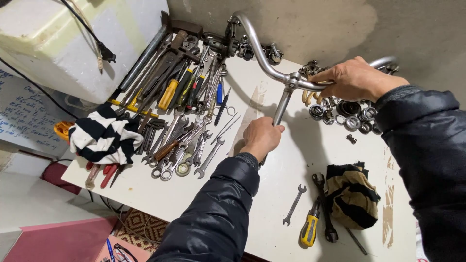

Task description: Cleaning and inspecting bicycle handlebars and brake components at a workbench.

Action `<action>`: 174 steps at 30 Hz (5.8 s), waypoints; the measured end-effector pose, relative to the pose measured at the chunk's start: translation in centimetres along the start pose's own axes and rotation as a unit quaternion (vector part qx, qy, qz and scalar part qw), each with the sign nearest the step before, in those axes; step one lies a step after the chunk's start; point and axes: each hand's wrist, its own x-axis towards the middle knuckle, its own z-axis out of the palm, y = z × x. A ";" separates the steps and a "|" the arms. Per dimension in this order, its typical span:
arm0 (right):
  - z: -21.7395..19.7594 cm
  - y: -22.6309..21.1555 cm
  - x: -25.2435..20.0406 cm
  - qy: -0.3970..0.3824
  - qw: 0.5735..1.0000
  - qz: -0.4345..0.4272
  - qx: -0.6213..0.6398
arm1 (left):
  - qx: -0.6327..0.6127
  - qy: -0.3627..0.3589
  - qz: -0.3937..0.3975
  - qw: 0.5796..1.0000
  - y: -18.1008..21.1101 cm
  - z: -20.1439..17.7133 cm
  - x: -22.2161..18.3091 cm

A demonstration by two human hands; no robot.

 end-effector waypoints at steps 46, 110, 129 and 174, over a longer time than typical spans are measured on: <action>26.4 1.0 -23.0 0.074 0.985 0.083 0.130 | -0.220 0.048 0.069 0.972 -1.0 3.0 2.0; 29.9 6.3 -19.7 0.139 0.945 0.139 0.260 | -0.198 0.112 0.144 0.963 0.3 0.9 -7.7; 18.3 -3.6 -26.8 0.343 0.817 -0.134 0.445 | -0.454 -0.137 0.026 0.880 2.6 7.5 -18.3; 20.6 0.3 -25.7 -0.081 0.961 0.163 0.210 | 0.205 -0.133 0.188 0.951 -4.4 9.4 -15.9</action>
